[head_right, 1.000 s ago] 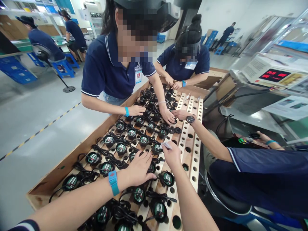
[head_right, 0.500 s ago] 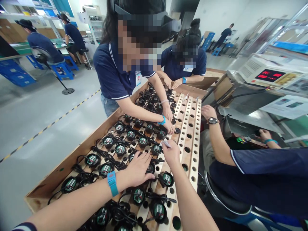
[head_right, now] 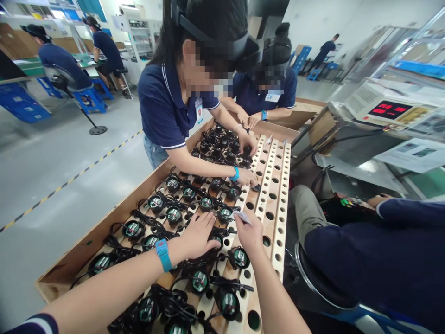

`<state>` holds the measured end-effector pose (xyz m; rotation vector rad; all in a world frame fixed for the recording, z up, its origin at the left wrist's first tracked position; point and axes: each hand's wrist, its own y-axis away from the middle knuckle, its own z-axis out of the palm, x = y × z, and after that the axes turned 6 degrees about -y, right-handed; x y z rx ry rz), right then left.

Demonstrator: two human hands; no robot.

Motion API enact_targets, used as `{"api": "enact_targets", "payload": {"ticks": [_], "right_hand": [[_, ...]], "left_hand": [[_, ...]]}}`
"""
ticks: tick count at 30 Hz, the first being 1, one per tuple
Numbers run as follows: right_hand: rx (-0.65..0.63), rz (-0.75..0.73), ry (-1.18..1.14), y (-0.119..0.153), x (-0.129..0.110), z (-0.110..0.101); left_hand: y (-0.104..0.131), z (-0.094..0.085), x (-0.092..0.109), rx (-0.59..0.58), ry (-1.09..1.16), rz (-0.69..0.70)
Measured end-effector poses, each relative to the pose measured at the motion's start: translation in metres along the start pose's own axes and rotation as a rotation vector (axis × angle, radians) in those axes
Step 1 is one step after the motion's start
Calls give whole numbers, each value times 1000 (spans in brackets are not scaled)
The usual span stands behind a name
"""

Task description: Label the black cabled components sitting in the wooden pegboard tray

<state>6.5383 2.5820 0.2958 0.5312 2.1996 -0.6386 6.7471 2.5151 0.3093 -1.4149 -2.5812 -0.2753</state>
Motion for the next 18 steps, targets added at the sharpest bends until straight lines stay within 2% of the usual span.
{"api": "enact_targets", "payload": {"ticks": [6, 11, 14, 16, 18], "right_hand": [[-65, -63, 18, -5, 10, 13], [-93, -103, 14, -5, 9, 13], [-72, -88, 2, -4, 6, 8], [-21, -49, -14, -4, 4, 0], [76, 70, -70, -9, 3, -11]], "left_hand": [[11, -1, -3, 5, 14, -22], [33, -18, -11, 3, 14, -15], [65, -33, -38, 94, -25, -15], [92, -42, -69, 235, -73, -74], [119, -51, -107, 392, -115, -198]]}}
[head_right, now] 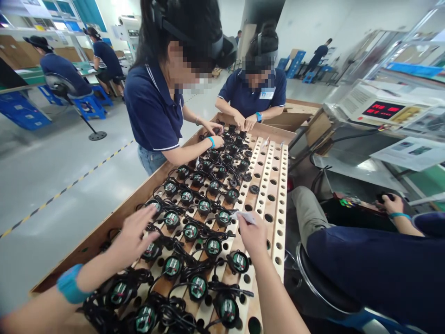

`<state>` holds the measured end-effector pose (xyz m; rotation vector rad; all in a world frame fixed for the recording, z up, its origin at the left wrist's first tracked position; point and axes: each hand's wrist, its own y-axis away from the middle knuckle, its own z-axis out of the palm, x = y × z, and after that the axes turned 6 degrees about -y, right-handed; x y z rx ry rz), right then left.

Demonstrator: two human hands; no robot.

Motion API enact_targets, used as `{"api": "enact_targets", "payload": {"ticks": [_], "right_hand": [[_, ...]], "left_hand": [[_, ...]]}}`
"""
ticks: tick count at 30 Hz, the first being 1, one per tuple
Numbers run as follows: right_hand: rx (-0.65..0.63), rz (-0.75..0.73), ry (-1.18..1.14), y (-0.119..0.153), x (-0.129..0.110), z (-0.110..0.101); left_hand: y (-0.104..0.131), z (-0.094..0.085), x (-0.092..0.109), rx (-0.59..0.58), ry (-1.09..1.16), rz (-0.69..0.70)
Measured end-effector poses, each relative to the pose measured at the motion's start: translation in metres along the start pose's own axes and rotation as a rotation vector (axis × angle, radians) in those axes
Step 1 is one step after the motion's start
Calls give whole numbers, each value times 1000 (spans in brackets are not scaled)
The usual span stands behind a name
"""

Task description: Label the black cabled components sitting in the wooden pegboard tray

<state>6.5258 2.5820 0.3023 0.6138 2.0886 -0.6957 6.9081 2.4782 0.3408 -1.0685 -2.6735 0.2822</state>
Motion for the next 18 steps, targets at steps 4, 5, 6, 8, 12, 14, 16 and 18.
{"api": "enact_targets", "payload": {"ticks": [4, 5, 6, 8, 12, 14, 16, 18], "right_hand": [[167, 305, -169, -21, 4, -15], [205, 329, -227, -27, 7, -15], [246, 338, -297, -33, 10, -15], [325, 335, -436, -44, 16, -11], [376, 336, -579, -56, 21, -2], [388, 334, -610, -58, 19, -1], [398, 333, -617, -57, 15, -2], [403, 337, -604, -57, 11, -4]], "left_hand": [[7, -14, -56, 171, 6, -162], [2, -14, -56, 173, 23, -153], [-4, -12, -50, 156, 42, -130], [-24, -2, -23, 95, 92, -48], [-83, 37, 56, -47, 245, 199], [-118, 60, 90, -126, 317, 268], [-150, 81, 116, -211, 348, 284], [-175, 100, 133, -278, 336, 278]]}}
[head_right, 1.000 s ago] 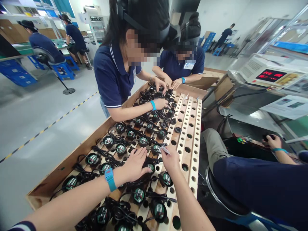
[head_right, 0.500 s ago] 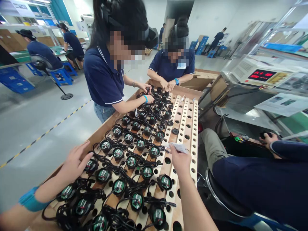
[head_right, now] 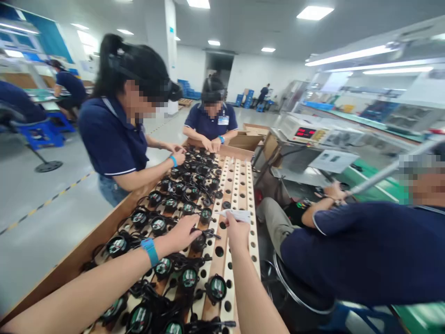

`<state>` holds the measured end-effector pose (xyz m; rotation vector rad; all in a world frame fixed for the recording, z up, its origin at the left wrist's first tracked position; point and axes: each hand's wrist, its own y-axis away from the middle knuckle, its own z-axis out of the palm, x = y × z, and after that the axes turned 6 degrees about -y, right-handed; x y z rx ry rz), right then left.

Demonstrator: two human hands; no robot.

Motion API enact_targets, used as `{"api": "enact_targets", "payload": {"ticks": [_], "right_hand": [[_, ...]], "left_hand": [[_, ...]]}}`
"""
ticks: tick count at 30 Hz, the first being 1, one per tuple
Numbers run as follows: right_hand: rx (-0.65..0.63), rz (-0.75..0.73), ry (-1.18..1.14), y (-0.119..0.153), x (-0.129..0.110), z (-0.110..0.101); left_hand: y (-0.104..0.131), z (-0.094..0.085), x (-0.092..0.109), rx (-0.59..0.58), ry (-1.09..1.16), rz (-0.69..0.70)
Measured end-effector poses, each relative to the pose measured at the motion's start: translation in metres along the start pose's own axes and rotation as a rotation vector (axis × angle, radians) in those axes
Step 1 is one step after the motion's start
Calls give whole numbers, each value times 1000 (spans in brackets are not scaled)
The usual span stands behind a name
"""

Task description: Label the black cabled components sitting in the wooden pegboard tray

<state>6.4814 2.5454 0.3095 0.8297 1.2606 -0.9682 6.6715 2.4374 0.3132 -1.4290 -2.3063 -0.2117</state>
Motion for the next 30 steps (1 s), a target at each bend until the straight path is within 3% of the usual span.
{"api": "enact_targets", "payload": {"ticks": [3, 6, 13, 16, 20, 24, 30], "right_hand": [[11, 15, 27, -1, -4, 0], [24, 41, 36, -6, -1, -1], [-29, 48, 86, -18, 10, 0], [-74, 37, 154, -24, 8, 8], [-175, 1, 285, -30, 8, 26], [-280, -112, 410, -36, 16, 43], [-426, -302, 556, -45, 37, 53]], "left_hand": [[-31, 17, 0, -79, -56, -48], [-41, 25, 0, -155, -131, -90], [-40, 17, 14, -36, -317, -89], [-37, 17, 19, -30, -338, -99], [-21, 26, 27, -7, -401, 4], [-10, 34, 33, 7, -420, 32], [-12, 32, 31, -14, -384, 10]]}}
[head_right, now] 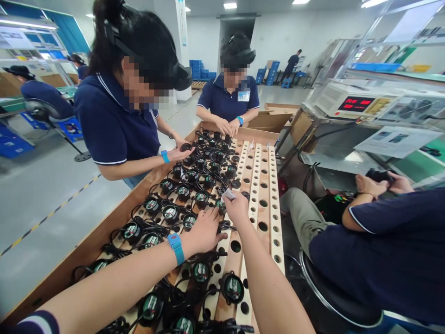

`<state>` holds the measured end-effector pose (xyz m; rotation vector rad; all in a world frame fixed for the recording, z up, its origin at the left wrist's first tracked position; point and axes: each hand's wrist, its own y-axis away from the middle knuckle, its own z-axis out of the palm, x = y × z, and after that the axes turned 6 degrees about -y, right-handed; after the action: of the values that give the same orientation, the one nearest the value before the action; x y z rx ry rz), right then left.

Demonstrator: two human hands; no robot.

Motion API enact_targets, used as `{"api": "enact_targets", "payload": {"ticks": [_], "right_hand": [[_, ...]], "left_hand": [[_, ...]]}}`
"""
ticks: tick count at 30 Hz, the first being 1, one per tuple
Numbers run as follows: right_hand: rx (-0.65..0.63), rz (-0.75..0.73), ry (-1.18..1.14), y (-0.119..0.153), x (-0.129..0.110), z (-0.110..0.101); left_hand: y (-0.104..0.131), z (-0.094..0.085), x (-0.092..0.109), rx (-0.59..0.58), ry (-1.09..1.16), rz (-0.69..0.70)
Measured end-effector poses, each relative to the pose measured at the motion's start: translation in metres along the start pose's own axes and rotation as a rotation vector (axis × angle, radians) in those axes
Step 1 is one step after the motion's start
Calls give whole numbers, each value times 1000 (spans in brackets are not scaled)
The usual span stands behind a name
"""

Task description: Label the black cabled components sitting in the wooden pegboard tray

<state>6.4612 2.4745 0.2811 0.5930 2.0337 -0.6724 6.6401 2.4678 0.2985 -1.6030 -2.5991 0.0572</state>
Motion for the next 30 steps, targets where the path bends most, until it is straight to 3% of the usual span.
{"api": "enact_targets", "payload": {"ticks": [14, 30], "right_hand": [[-116, -116, 182, -5, -2, 5], [-5, -109, 203, -12, -1, 8]], "left_hand": [[-1, 0, -3, -14, 45, 3], [0, -1, -3, -33, 63, 2]]}}
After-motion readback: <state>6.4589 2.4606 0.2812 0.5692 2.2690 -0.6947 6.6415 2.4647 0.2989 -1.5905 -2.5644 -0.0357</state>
